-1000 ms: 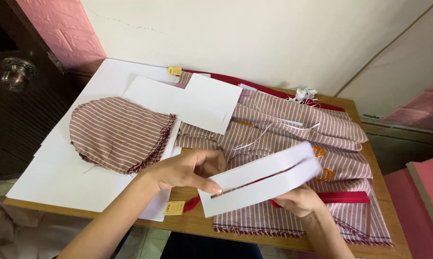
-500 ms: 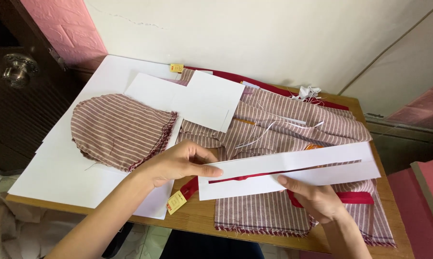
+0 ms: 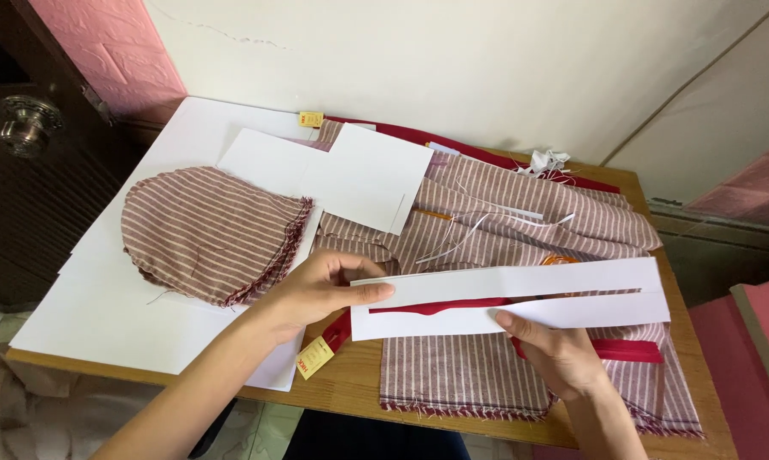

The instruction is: Cutting a slit in a paper template with scissors and aligning it with fabric components on a work table.

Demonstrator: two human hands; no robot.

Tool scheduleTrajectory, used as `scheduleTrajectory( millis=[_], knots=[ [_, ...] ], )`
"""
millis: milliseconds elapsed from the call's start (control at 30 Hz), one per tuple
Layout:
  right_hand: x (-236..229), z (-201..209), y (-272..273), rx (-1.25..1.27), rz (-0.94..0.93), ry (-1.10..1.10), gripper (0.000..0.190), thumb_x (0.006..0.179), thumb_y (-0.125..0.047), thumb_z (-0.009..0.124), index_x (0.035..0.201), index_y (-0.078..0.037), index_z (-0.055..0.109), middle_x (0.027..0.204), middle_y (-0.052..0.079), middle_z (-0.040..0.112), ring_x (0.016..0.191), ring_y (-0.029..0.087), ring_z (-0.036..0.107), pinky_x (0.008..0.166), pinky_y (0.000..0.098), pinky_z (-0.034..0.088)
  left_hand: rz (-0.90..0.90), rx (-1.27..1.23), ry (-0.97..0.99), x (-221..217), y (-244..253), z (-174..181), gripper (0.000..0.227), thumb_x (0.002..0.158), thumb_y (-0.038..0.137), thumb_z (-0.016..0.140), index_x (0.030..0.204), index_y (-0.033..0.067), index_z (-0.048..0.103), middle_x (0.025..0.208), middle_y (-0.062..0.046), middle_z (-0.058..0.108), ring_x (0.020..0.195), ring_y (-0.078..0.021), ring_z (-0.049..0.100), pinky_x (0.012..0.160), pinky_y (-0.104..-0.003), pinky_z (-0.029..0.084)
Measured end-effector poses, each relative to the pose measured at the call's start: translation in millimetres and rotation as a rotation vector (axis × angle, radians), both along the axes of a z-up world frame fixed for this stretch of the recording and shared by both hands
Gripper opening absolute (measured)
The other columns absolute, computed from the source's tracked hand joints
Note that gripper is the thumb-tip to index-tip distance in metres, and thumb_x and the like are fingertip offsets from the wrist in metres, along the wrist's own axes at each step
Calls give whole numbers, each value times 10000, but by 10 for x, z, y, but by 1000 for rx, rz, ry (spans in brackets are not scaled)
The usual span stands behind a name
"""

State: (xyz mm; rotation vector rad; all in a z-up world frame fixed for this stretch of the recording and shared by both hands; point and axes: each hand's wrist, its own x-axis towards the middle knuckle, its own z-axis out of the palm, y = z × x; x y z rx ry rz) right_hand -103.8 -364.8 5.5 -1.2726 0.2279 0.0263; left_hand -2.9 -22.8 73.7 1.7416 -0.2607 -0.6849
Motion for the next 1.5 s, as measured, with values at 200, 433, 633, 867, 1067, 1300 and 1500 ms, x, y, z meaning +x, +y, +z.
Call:
scheduleTrajectory(
  millis=[200, 433, 633, 867, 1067, 1300, 1500],
  knots=[
    [-15, -158, -262, -366, 134, -112, 436, 771, -308, 917, 996, -87, 616, 983, 139, 695, 991, 311, 709, 1010, 473, 653, -74, -187, 292, 113, 56, -169, 228, 827, 170, 891, 1015, 79, 800, 1029, -84, 788, 1000, -243, 672, 903, -317, 492],
    [-34, 231, 83, -569, -96, 52, 435, 766, -262, 873, 1128, -75, 721, 1100, 130, 812, 1082, 310, 782, 1002, 447, 625, -71, 16, 18, 41, 22, -2, 207, 932, 225, 835, 1060, 63, 828, 878, -50, 789, 770, -154, 675, 688, -255, 509],
    [-10, 362, 178, -248, -68, 159, 656, 783, -371, 733, 1396, -312, 508, 1463, 102, 488, 1365, 336, 449, 1123, 542, 406, -37, 47, -28, 23, 14, -28, 262, 926, 345, 837, 1019, 99, 833, 739, 12, 602, 659, -114, 438, 658, -263, 315],
    [-107, -647, -948, -616, 144, -206, 971, 576, -506, 962, 1394, -135, 595, 1347, 143, 750, 1292, 339, 733, 1132, 603, 587, 55, 43, 347, 100, 22, -33, 313, 877, 330, 804, 1148, 175, 769, 1166, -7, 763, 1051, -158, 557, 788, -294, 356],
    [-25, 517, -97, -1080, 92, -596, 183, 948, -161, 756, 1099, -60, 780, 846, 34, 757, 623, 130, 597, 558, 271, 520, 137, -130, 444, 176, 14, -188, 145, 985, 254, 771, 1026, 129, 710, 1046, -61, 808, 825, -166, 693, 474, -199, 376],
    [148, 350, -241, -600, 372, -238, 252, 990, -181, 726, 785, -60, 806, 634, 58, 734, 495, 100, 538, 492, 245, 385, 229, -181, 556, 140, -28, -82, 351, 949, 166, 765, 1261, 44, 662, 1156, -171, 777, 969, -257, 726, 767, -320, 617],
    [230, 197, -136, -294, 622, -69, 257, 1060, -136, 694, 853, -37, 811, 648, 26, 673, 516, 102, 485, 498, 242, 385, -282, -466, 535, 235, 102, -329, 326, 1060, 121, 568, 1345, -17, 646, 1370, -222, 721, 1247, -359, 704, 1061, -516, 647]
  ],
)
